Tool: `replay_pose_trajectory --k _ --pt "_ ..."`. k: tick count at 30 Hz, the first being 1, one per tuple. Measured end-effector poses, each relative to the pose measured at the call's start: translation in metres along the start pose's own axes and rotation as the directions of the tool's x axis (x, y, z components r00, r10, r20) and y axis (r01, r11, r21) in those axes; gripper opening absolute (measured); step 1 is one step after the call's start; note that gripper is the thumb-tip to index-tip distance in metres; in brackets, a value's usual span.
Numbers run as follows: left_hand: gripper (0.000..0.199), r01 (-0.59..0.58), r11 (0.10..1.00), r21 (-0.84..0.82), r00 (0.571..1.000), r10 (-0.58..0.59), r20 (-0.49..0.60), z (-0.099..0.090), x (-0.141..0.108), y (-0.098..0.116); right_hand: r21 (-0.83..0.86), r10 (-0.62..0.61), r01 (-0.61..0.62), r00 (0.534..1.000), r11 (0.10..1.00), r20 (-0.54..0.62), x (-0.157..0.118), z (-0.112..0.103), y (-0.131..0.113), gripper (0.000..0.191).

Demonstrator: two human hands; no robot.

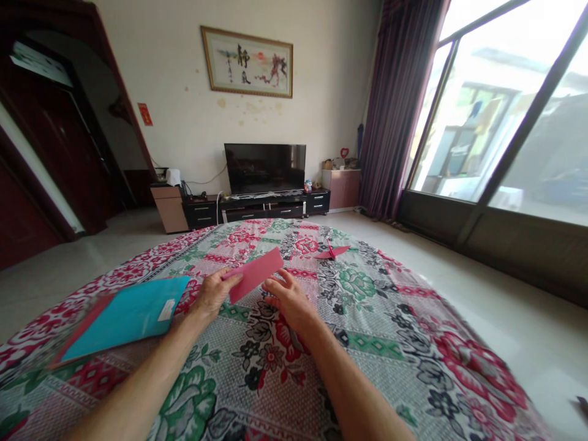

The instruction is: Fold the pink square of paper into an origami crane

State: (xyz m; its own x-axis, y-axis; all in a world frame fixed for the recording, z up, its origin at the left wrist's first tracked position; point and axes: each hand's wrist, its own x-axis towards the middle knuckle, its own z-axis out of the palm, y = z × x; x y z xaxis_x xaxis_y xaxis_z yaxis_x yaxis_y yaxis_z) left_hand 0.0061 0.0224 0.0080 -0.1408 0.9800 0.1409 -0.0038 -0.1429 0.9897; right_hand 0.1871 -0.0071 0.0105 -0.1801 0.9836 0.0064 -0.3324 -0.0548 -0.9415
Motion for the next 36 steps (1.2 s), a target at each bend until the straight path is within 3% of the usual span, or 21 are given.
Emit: replay_pose_trajectory --k 5,11,15,19,25,29,33,36 --pt "0.036 -0.025 0.996 0.088 0.999 0.028 -0.037 0.002 0.002 -0.004 0.018 -0.007 0.005 0.998 1.0 0.069 -0.003 0.001 0.0 0.05" --pt "0.032 -0.069 0.981 0.182 0.998 0.069 0.005 0.001 0.002 -0.005 0.033 -0.026 0.022 0.991 0.999 0.132 -0.009 0.007 -0.001 0.033" --pt "0.025 -0.09 0.971 0.223 0.993 0.104 -0.049 0.002 0.001 -0.001 0.071 -0.033 0.021 0.984 0.997 0.176 -0.008 0.006 -0.002 0.027" --pt "0.023 -0.077 0.979 0.191 0.996 0.085 -0.035 0.004 -0.003 0.004 0.079 0.001 -0.007 0.997 0.997 0.081 -0.003 0.004 0.002 0.024" --pt "0.032 -0.013 0.999 0.051 0.994 0.007 0.112 0.005 -0.007 0.005 0.114 0.036 -0.028 0.997 0.993 -0.07 0.004 0.004 0.005 0.022" --pt "0.038 -0.071 0.995 0.064 0.987 0.061 0.146 0.003 -0.005 0.005 0.055 0.01 -0.001 0.987 0.998 -0.158 0.005 0.004 0.004 0.017" --pt "0.038 -0.144 0.982 0.125 0.984 0.128 0.125 0.002 -0.002 0.006 -0.065 -0.099 0.088 0.976 0.994 -0.194 0.009 0.003 0.007 0.018" --pt "0.04 -0.247 0.946 0.21 0.967 0.226 0.12 0.004 -0.002 0.009 -0.273 -0.304 0.242 0.929 0.931 -0.212 0.012 0.001 0.007 0.018"
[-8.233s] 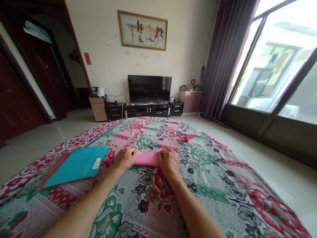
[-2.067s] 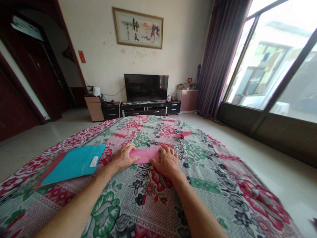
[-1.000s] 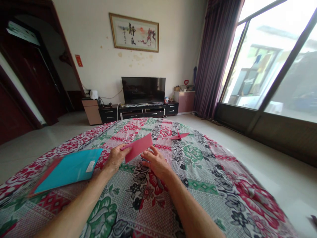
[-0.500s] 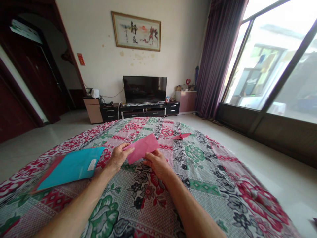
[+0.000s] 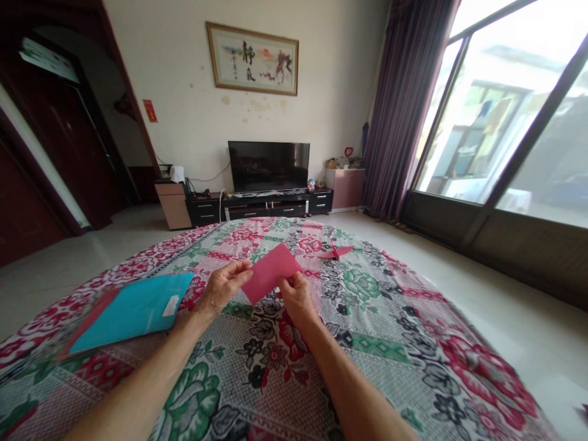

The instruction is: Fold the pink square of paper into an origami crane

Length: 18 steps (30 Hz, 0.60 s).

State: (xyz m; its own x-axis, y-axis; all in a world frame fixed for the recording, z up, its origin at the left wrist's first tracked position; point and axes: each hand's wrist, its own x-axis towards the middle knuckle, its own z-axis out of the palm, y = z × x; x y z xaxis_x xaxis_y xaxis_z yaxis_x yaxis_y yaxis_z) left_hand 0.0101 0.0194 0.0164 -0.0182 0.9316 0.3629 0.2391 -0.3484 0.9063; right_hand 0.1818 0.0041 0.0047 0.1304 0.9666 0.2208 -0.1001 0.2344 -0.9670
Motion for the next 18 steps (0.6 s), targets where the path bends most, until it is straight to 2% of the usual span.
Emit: replay_pose_trajectory --k 2,5,7,9,10,12,15,18 --pt "0.042 -0.076 0.994 0.082 0.997 0.077 -0.001 0.001 0.0 0.003 -0.182 -0.206 0.2 0.978 0.963 -0.015 0.0 -0.002 -0.003 0.018" --pt "0.041 -0.202 0.965 0.165 0.979 0.201 0.027 0.0 -0.001 0.008 -0.366 -0.503 0.498 0.86 0.786 0.088 -0.003 -0.007 -0.011 0.027" --pt "0.033 -0.285 0.935 0.212 0.958 0.282 0.047 -0.001 -0.002 0.008 -0.404 -0.602 0.627 0.772 0.666 0.206 -0.006 -0.01 -0.014 0.039" --pt "0.026 -0.33 0.911 0.248 0.944 0.32 0.079 -0.002 -0.003 0.006 -0.443 -0.619 0.689 0.719 0.574 0.315 -0.008 -0.013 -0.015 0.047" --pt "0.024 -0.338 0.905 0.257 0.941 0.322 0.106 -0.003 -0.004 0.004 -0.462 -0.605 0.701 0.708 0.543 0.364 -0.009 -0.014 -0.015 0.048" --pt "0.023 -0.345 0.903 0.257 0.934 0.302 0.192 -0.004 -0.005 -0.001 -0.492 -0.556 0.707 0.705 0.508 0.44 -0.009 -0.016 -0.014 0.046" --pt "0.024 -0.386 0.89 0.241 0.893 0.296 0.339 -0.005 -0.007 -0.009 -0.513 -0.473 0.711 0.703 0.481 0.531 -0.01 -0.019 -0.013 0.035" --pt "0.024 -0.414 0.874 0.253 0.861 0.285 0.422 -0.006 -0.008 -0.011 -0.515 -0.345 0.705 0.698 0.488 0.628 -0.013 -0.021 -0.014 0.031"
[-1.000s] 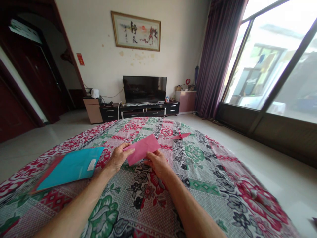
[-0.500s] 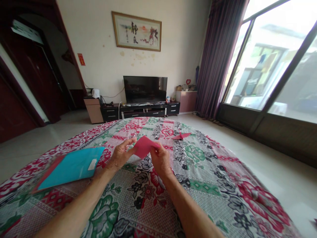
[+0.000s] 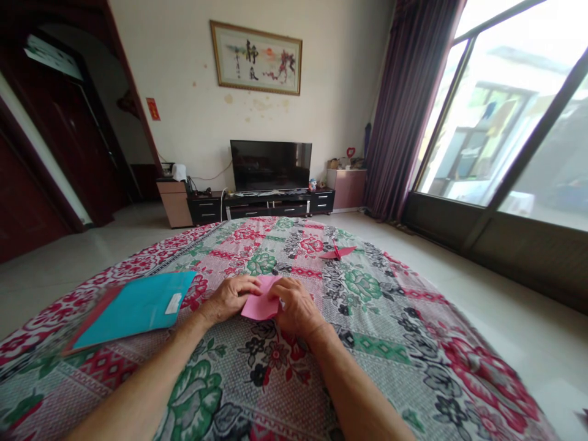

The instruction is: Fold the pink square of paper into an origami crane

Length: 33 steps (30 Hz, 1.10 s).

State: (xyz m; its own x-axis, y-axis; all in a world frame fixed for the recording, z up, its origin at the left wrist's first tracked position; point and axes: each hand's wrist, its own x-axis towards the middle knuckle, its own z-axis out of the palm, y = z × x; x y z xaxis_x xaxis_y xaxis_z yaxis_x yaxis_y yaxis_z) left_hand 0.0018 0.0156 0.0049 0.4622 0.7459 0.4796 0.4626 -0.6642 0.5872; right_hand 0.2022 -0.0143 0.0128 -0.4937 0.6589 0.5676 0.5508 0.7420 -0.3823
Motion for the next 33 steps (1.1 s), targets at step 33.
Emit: replay_pose_trajectory --k 33 --pt "0.058 0.333 0.937 0.108 0.943 -0.332 -0.029 0.006 0.009 0.011 -0.018 0.42 -0.428 0.895 0.904 -0.149 0.003 0.017 0.009 0.053"
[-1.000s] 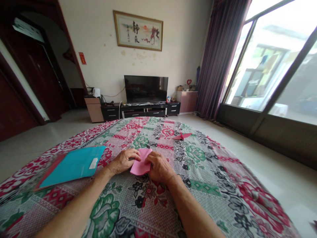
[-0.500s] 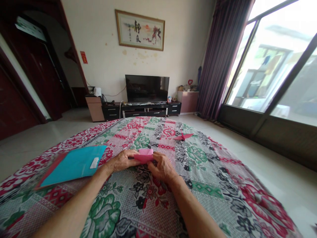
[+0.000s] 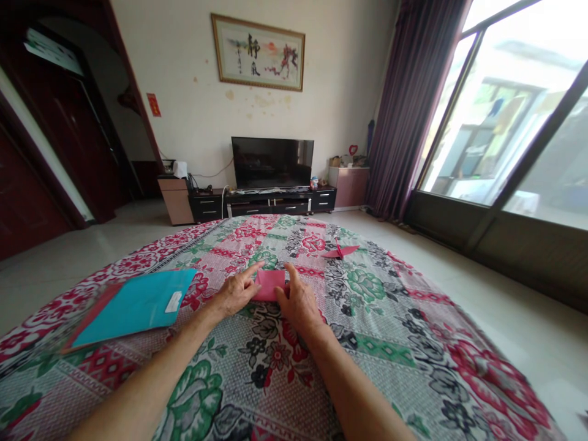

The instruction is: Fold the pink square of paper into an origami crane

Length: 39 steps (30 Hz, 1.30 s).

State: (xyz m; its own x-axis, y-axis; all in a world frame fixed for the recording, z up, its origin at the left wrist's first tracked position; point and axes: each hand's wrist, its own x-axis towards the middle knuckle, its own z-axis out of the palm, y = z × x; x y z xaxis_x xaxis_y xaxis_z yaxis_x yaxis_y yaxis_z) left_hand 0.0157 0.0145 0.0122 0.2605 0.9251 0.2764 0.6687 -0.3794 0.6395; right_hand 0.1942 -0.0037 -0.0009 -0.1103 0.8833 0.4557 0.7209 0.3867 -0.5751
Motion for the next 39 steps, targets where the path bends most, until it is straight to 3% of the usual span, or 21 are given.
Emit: replay_pose_trajectory --k 3,6,15,39 --pt "0.038 -0.032 0.995 0.096 0.999 0.03 0.023 0.001 0.0 0.003 -0.074 -0.023 0.024 1.0 0.997 0.019 -0.001 0.0 0.0 0.035" --pt "0.032 -0.062 0.983 0.176 0.997 0.055 0.047 0.003 0.0 0.003 -0.14 -0.071 0.078 0.996 0.987 0.057 -0.001 -0.002 -0.001 0.017" --pt "0.033 -0.156 0.888 0.433 0.984 0.103 0.145 0.0 -0.004 0.004 -0.228 -0.112 0.137 0.986 0.964 0.121 -0.001 -0.004 -0.005 0.02" --pt "0.032 -0.066 0.868 0.492 0.994 0.012 0.112 0.002 -0.003 0.012 -0.238 -0.102 0.115 0.992 0.964 0.067 -0.002 -0.002 -0.007 0.019"
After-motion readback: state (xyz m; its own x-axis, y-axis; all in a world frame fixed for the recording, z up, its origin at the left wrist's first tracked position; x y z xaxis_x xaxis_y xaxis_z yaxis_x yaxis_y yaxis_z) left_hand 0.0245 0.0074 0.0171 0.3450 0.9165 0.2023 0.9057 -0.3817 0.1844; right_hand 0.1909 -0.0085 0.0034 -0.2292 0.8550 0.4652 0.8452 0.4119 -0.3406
